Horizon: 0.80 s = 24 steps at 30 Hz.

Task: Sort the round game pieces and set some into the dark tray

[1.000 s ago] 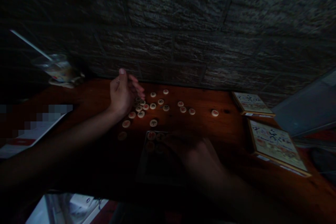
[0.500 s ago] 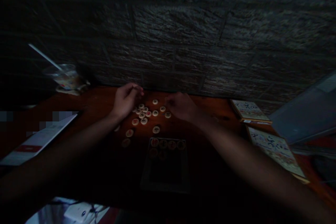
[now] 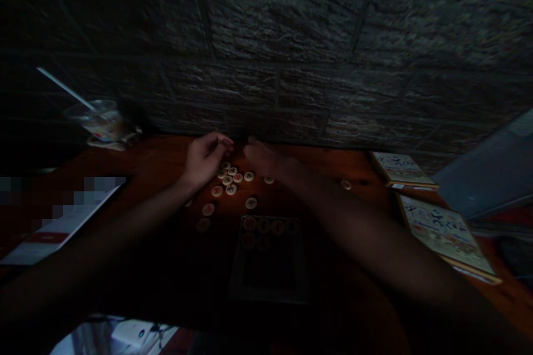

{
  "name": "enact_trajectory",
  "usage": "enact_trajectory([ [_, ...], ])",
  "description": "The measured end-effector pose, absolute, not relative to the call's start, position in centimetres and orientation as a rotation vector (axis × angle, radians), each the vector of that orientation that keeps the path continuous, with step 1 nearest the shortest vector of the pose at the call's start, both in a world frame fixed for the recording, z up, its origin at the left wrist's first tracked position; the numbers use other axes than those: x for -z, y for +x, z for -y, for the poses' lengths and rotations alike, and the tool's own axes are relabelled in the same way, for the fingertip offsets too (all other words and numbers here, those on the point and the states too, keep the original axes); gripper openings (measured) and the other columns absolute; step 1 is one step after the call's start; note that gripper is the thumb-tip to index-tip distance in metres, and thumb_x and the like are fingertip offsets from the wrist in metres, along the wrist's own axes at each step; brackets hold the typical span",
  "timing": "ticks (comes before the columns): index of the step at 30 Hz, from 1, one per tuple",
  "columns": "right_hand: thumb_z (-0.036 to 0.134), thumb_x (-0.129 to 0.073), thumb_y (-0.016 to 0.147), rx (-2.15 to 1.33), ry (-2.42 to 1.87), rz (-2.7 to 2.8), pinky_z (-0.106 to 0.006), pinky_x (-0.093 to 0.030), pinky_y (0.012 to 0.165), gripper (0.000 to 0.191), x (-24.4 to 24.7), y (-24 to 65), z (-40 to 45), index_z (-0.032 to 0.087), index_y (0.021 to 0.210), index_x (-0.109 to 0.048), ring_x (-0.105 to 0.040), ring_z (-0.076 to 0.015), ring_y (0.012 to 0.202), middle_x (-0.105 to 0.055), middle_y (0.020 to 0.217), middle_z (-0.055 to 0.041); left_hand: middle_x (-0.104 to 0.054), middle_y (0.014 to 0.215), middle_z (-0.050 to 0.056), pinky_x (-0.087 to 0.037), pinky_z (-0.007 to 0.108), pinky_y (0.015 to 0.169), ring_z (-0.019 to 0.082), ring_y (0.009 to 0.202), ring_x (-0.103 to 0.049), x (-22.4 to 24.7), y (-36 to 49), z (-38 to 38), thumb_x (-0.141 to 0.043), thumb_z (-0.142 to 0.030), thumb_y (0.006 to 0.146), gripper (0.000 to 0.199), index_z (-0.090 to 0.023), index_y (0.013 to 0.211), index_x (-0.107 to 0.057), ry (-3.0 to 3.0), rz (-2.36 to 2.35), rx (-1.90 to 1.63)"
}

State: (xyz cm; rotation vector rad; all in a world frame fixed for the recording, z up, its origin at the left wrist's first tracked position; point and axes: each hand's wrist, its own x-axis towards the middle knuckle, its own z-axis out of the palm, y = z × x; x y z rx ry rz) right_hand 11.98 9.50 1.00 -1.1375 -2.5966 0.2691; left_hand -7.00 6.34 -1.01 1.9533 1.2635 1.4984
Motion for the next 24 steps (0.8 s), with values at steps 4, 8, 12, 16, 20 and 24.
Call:
enact_trajectory([
  [4,0.011,-0.061,0.096,-0.344,-1.169,2.441,-0.035,-0.053,0.083,0.018,-2.7,14.9,-6.6,0.016,0.094,-0.078,-0.071,-0.0217,0.090,-0.075,0.100,-0.0107,-0.076,0.082,0.004,-0.051,0.027,0.068,0.016,0.073,-0.069,1.1,-6.4,-6.1,-0.056,-0.022,0.092,0.017,-0.017,0.090,-0.072,1.905,-1.214,-1.485],
  [8,0.036,-0.071,0.094,-0.930,-1.159,1.884,-0.032,-0.054,0.067,0.021,-3.1,17.6,-2.7,0.020,0.105,-0.079,-0.070,-0.0175,0.070,-0.078,0.083,-0.0045,-0.074,0.078,0.004,-0.053,0.025,0.063,0.014,0.069,-0.069,1.1,-4.8,-4.9,-0.058,-0.025,0.092,0.015,-0.018,0.088,-0.071,1.848,-1.082,-1.436],
  [12,0.039,-0.088,0.076,-1.244,-1.053,1.411,-0.028,-0.053,0.069,0.026,-1.0,18.3,-0.7,0.023,0.097,-0.083,-0.065,-0.0116,0.067,-0.078,0.082,-0.0006,-0.077,0.079,0.003,-0.054,0.024,0.060,0.014,0.066,-0.070,0.7,-2.9,-2.8,-0.067,-0.026,0.086,0.012,-0.018,0.094,-0.073,1.843,-0.953,-1.307],
  [16,0.036,-0.093,0.070,-1.488,-0.876,1.176,-0.031,-0.058,0.083,0.030,1.3,18.0,-0.5,0.025,0.096,-0.083,-0.073,-0.0137,0.080,-0.081,0.091,-0.0008,-0.081,0.089,0.006,-0.059,0.026,0.069,0.015,0.077,-0.076,0.4,-2.1,-1.3,-0.073,-0.026,0.088,0.016,-0.018,0.101,-0.074,1.773,-0.888,-1.203],
  [20,0.034,-0.093,0.072,-1.547,-0.846,1.141,-0.032,-0.059,0.089,0.029,2.1,18.0,-0.5,0.026,0.097,-0.083,-0.076,-0.0153,0.089,-0.082,0.097,-0.0013,-0.083,0.095,0.006,-0.062,0.028,0.080,0.017,0.085,-0.079,0.4,-2.0,-0.9,-0.076,-0.022,0.087,0.016,-0.018,0.102,-0.077,1.737,-0.845,-1.132],
  [24,0.037,-0.093,0.072,-1.468,-0.903,1.218,-0.030,-0.059,0.081,0.028,2.2,18.1,-0.3,0.025,0.096,-0.083,-0.073,-0.0133,0.078,-0.081,0.087,-0.0003,-0.084,0.095,0.004,-0.064,0.028,0.083,0.017,0.085,-0.080,0.5,-2.1,-0.9,-0.076,-0.018,0.088,0.012,-0.019,0.099,-0.080,1.760,-0.896,-1.128],
])
